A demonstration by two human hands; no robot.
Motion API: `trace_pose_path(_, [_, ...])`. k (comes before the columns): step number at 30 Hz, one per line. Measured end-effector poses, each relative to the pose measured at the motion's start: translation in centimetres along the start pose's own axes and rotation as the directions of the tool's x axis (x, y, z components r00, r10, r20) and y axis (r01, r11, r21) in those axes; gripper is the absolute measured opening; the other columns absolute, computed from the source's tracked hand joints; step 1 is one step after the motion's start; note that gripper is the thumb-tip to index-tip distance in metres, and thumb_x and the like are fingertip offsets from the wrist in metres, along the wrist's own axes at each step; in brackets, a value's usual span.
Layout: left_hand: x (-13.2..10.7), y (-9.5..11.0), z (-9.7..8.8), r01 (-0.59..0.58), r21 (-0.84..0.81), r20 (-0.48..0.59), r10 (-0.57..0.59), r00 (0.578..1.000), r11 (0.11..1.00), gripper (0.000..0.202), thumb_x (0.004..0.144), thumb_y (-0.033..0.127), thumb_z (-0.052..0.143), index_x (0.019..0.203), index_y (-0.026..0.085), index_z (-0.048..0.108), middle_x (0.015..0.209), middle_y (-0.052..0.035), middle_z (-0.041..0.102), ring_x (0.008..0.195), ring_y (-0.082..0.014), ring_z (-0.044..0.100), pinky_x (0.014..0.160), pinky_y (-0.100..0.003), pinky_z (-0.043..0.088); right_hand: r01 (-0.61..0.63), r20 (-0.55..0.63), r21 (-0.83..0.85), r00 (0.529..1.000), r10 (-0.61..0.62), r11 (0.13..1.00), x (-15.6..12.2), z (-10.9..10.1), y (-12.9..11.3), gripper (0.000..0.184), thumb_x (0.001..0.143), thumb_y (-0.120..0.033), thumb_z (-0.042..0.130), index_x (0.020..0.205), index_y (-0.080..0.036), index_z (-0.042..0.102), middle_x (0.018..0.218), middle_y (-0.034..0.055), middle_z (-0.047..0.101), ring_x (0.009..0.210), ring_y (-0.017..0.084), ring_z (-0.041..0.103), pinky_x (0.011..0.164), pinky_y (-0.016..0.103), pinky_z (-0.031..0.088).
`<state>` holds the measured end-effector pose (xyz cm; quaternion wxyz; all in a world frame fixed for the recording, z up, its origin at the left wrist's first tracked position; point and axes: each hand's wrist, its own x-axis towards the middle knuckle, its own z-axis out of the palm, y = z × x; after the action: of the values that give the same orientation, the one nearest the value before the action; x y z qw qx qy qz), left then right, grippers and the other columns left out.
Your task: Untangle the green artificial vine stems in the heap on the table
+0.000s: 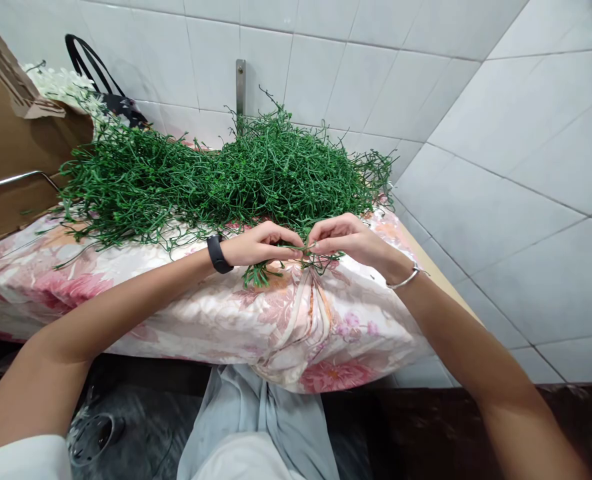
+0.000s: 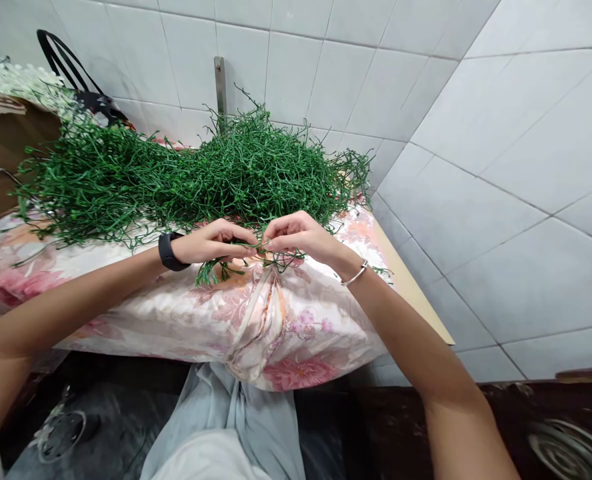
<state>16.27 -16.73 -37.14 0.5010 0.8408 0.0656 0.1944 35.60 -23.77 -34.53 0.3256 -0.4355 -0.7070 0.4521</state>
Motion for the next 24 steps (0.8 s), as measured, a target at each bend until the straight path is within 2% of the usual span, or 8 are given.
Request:
trace_pose_path(3, [0.1, 0.0, 0.1, -0.004, -0.007, 0.040, 0.005, 0.999, 1.000, 0.019, 0.075, 0.021, 0.057, 0.086, 0.007, 0.064, 0.075, -0.0036, 0.061, 0.056, -0.0035, 0.046, 0.049, -0.014, 0.033, -0.029, 0.066, -0.048, 0.997, 0.032, 0.998, -0.1, -0.3, -0.3, 0.013, 0.073, -0.018, 0.061, 0.073, -0.006, 0.060, 0.060, 0.0019, 0.055, 0.051, 0.003, 0.046, 0.045, 0.015, 0.032])
trace_pose_path(7, [0.3, 0.1, 0.1, 0.008, -0.027, 0.050, -0.007, 0.999, 1.000, 0.019, 0.075, 0.021, 0.057, 0.085, 0.006, 0.064, 0.062, 0.0000, 0.056, 0.046, -0.0012, 0.036, 0.045, -0.014, 0.030, -0.041, 0.102, -0.071, 0.994, 0.048, 0.997, -0.2, -0.7, -0.2, 0.017, 0.073, -0.023, 0.062, 0.075, -0.006, 0.060, 0.061, 0.0027, 0.055, 0.050, 0.003, 0.045, 0.044, 0.015, 0.031])
trace_pose_path(10, [0.3, 0.2, 0.0, 0.024, -0.033, 0.096, -0.021, 0.995, 0.999, 0.022, 0.076, 0.023, 0.056, 0.088, 0.007, 0.063, 0.058, 0.0012, 0.051, 0.043, -0.0012, 0.033, 0.041, -0.014, 0.028, -0.054, 0.113, -0.070, 0.992, 0.062, 0.996, -0.3, -1.0, -0.2, 0.019, 0.074, -0.024, 0.062, 0.078, -0.006, 0.060, 0.062, 0.0032, 0.055, 0.050, 0.003, 0.045, 0.045, 0.015, 0.031])
trace_pose_path(16, [0.2, 0.4, -0.2, 0.013, 0.026, 0.212, -0.018, 0.977, 1.000, 0.028, 0.075, 0.028, 0.056, 0.090, 0.006, 0.064, 0.058, 0.0001, 0.047, 0.043, -0.0025, 0.033, 0.039, -0.015, 0.026, -0.075, 0.251, -0.102, 0.963, 0.099, 0.992, -0.6, -0.8, -0.6, 0.020, 0.076, -0.026, 0.060, 0.079, -0.006, 0.061, 0.062, 0.0027, 0.053, 0.052, 0.002, 0.042, 0.046, 0.014, 0.031])
trace_pose_path(20, [0.1, 0.6, -0.1, 0.004, 0.089, 0.269, -0.028, 0.963, 0.996, 0.033, 0.078, 0.034, 0.054, 0.093, 0.006, 0.064, 0.059, -0.0010, 0.047, 0.046, -0.0035, 0.033, 0.040, -0.015, 0.026, -0.068, 0.304, -0.104, 0.948, 0.097, 0.992, -0.4, -0.6, -0.9, 0.021, 0.076, -0.027, 0.060, 0.079, -0.006, 0.061, 0.062, 0.0021, 0.052, 0.054, 0.002, 0.041, 0.047, 0.013, 0.031])
trace_pose_path(22, [-0.1, 0.5, -0.4, -0.023, 0.093, 0.300, -0.006, 0.954, 0.995, 0.031, 0.079, 0.032, 0.054, 0.093, 0.007, 0.065, 0.065, -0.0029, 0.052, 0.049, -0.0041, 0.037, 0.043, -0.015, 0.030, -0.064, 0.360, -0.131, 0.927, 0.108, 0.989, -0.8, -1.4, -1.1, 0.022, 0.077, -0.029, 0.060, 0.082, -0.007, 0.062, 0.064, 0.0023, 0.053, 0.054, 0.002, 0.042, 0.047, 0.014, 0.032])
trace_pose_path(24, [-0.5, 0.4, -1.2, -0.020, 0.075, 0.305, -0.004, 0.952, 0.997, 0.031, 0.080, 0.029, 0.053, 0.100, 0.009, 0.065, 0.073, -0.0049, 0.057, 0.052, -0.0041, 0.039, 0.046, -0.016, 0.033, -0.024, 0.347, -0.181, 0.934, 0.086, 0.983, -2.0, -2.9, -1.2, 0.023, 0.077, -0.031, 0.060, 0.088, -0.011, 0.065, 0.060, 0.0009, 0.050, 0.051, 0.002, 0.039, 0.045, 0.016, 0.029])
